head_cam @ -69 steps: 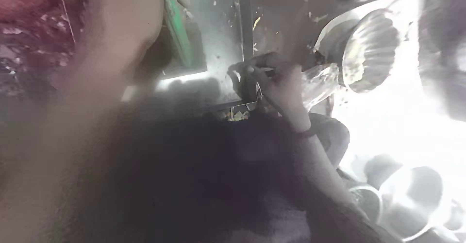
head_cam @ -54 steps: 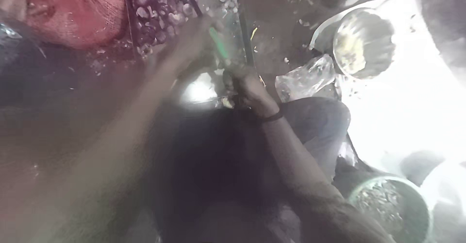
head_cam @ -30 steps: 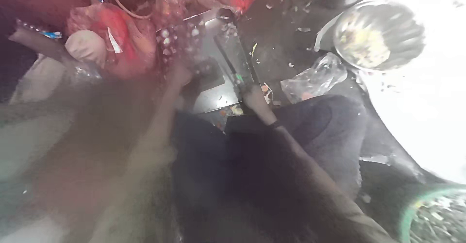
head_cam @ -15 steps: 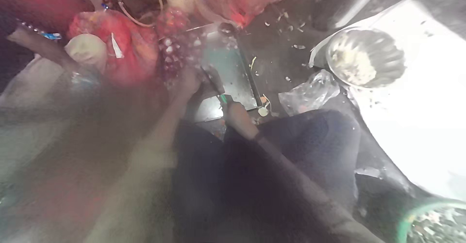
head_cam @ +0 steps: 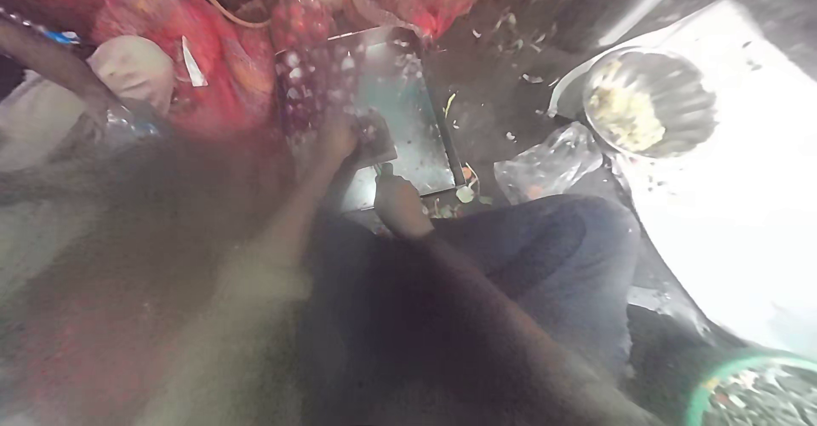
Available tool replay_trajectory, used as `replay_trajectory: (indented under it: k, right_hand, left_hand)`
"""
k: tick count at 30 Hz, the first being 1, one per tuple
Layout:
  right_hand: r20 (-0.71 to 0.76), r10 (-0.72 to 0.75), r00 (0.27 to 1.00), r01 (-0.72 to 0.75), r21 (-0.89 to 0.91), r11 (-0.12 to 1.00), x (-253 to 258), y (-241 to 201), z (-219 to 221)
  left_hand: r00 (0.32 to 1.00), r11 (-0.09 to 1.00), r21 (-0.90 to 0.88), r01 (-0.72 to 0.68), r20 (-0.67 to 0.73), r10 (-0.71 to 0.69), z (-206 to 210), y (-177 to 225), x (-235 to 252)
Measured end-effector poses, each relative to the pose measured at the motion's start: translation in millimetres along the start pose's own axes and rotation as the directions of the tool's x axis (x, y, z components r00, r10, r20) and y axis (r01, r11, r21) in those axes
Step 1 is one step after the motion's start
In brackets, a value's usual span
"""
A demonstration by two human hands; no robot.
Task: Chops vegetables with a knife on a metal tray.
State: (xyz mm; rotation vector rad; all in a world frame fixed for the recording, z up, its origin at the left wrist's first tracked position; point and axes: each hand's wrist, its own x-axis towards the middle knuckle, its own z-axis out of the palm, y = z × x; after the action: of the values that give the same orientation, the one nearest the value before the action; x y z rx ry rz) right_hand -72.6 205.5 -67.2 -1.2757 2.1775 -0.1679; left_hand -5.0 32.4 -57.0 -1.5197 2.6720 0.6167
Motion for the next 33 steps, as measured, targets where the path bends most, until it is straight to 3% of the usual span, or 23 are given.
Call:
replay_trajectory:
  k: [4,11,16,18,20,22,24,25,33]
  right_hand:
    - [-0.041,-0.059,0.997,0.062,0.075,0.995,6,-4,-4]
    - [-0.028,-0.007,1.000,0.010,0.122,0.992,-3,1,-31]
    - [-0.004,-0.033,0.999,0.034,0.124,0.992,-1,10,-21]
    - [0.041,-0.057,0.998,0.046,0.244,0.969,8,17,-16]
    - [0.151,-0.114,0.982,0.009,0.564,0.826,16,31,-12]
    - [0.237,-0.245,0.940,-0.096,0.874,0.477,26,42,-10]
    - [0.270,-0.347,0.898,-0.215,0.958,0.189,32,52,-10]
    - [0.269,-0.366,0.891,-0.241,0.963,0.121,33,56,-10]
    - [0.231,-0.358,0.905,-0.246,0.969,0.002,36,67,-17]
  left_hand:
    - [1.000,1.000,-0.020,0.020,0.018,-0.019,-4,2,-3]
    - [1.000,1.000,-0.011,0.025,0.002,-0.025,-1,0,-1]
    - [0.999,0.998,0.042,0.039,0.025,-0.041,-3,4,1]
    - [0.999,0.999,0.026,0.038,0.002,-0.038,-2,1,3]
    - [1.000,1.000,0.016,-0.002,-0.031,0.003,1,-3,1]
    - [0.999,0.999,0.019,-0.037,-0.039,0.038,-1,-4,2]
    - [1.000,1.000,0.022,-0.018,-0.019,0.019,-2,-1,2]
    - [1.000,1.000,0.022,0.002,-0.005,-0.002,-3,1,1]
    - [0.999,0.999,0.015,0.035,0.018,-0.036,-11,8,-3]
